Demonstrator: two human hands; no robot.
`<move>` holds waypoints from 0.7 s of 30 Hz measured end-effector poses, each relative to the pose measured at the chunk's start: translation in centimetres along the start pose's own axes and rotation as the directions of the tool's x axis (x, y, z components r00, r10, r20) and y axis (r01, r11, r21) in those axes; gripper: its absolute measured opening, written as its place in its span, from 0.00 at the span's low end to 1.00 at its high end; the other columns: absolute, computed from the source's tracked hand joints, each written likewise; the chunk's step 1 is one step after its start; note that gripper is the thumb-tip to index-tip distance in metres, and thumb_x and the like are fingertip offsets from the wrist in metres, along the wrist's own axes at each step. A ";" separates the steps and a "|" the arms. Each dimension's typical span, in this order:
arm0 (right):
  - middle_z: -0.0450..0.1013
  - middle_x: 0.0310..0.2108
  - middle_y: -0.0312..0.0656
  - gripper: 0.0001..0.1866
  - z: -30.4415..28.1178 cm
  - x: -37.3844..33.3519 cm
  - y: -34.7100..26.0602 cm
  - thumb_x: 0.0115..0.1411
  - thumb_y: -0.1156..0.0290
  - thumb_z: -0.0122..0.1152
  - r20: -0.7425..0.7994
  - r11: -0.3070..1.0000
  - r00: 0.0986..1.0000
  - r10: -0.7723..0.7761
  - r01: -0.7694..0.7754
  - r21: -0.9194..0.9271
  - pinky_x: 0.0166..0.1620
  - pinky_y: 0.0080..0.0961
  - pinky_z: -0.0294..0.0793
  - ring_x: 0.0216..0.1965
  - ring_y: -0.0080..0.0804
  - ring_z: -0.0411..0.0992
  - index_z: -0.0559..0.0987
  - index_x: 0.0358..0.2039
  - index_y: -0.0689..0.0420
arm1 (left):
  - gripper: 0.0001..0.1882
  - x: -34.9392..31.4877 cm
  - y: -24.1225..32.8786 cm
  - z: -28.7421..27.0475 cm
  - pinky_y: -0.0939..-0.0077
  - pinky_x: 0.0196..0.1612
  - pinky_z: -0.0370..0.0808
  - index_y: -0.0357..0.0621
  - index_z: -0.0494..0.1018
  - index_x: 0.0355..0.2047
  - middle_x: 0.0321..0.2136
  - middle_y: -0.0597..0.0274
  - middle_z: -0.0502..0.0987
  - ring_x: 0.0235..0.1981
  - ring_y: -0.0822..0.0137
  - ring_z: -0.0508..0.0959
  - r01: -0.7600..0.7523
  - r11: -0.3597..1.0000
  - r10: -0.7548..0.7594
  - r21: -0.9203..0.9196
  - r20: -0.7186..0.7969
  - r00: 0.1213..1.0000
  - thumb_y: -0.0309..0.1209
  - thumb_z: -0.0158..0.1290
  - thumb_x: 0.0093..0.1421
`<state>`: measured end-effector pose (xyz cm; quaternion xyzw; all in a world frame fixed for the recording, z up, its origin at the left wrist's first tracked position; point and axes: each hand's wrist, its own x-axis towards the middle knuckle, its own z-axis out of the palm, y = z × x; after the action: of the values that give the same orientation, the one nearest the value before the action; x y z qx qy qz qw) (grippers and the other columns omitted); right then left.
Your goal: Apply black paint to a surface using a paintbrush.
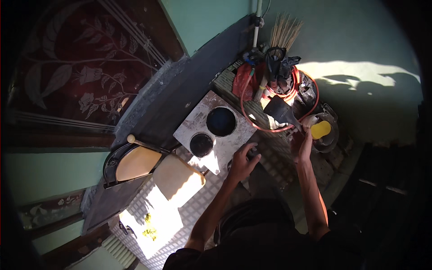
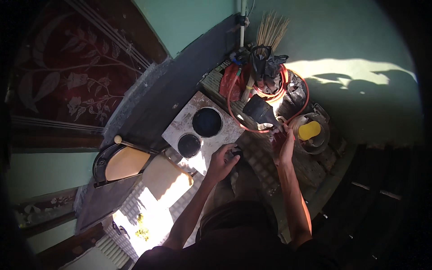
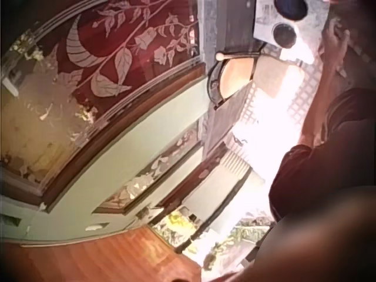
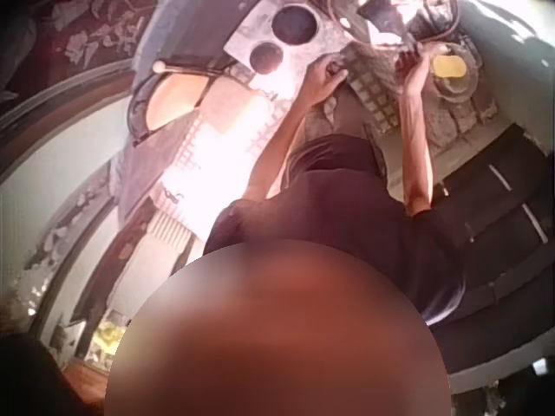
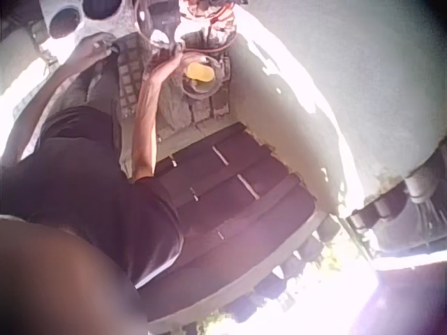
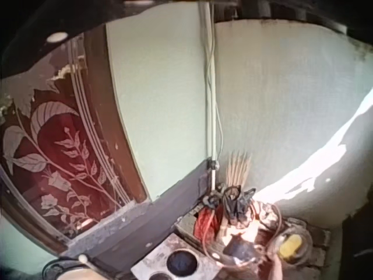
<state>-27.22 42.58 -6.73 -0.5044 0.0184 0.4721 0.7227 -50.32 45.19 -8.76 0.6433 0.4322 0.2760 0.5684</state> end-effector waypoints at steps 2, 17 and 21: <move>0.73 0.27 0.29 0.11 -1.0 -4.7 -0.7 0.63 0.59 0.49 -0.056 0.997 0.998 -0.029 0.033 0.066 0.33 0.19 0.68 0.30 0.22 0.72 0.74 0.38 0.50 | 0.22 -1.2 3.0 1.6 0.64 0.42 0.72 0.40 0.70 0.49 0.37 0.51 0.75 0.39 0.54 0.76 -0.185 0.981 0.180 0.060 0.068 0.981 0.33 0.58 0.54; 0.71 0.27 0.27 0.10 -9.5 -20.7 -7.5 0.64 0.65 0.52 -0.481 0.761 0.685 -0.547 0.646 0.054 0.28 0.09 0.63 0.24 0.10 0.64 0.78 0.36 0.55 | 0.25 -6.2 16.6 20.6 0.57 0.45 0.72 0.40 0.66 0.53 0.40 0.48 0.70 0.42 0.46 0.71 -0.810 0.586 0.716 0.035 0.446 0.537 0.20 0.52 0.52; 0.71 0.27 0.28 0.12 -13.8 -22.5 -10.6 0.66 0.66 0.50 -0.467 0.597 0.433 -0.771 0.747 -0.292 0.27 0.10 0.60 0.23 0.09 0.61 0.78 0.39 0.59 | 0.22 -6.6 18.6 27.3 0.59 0.42 0.72 0.37 0.68 0.43 0.37 0.48 0.72 0.39 0.46 0.72 -0.876 0.480 0.794 -0.046 0.448 0.412 0.20 0.57 0.45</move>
<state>-26.07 16.90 5.35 -0.5855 -0.0132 -0.0691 0.8076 -25.85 26.43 4.68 0.8665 -0.0533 0.3375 0.3639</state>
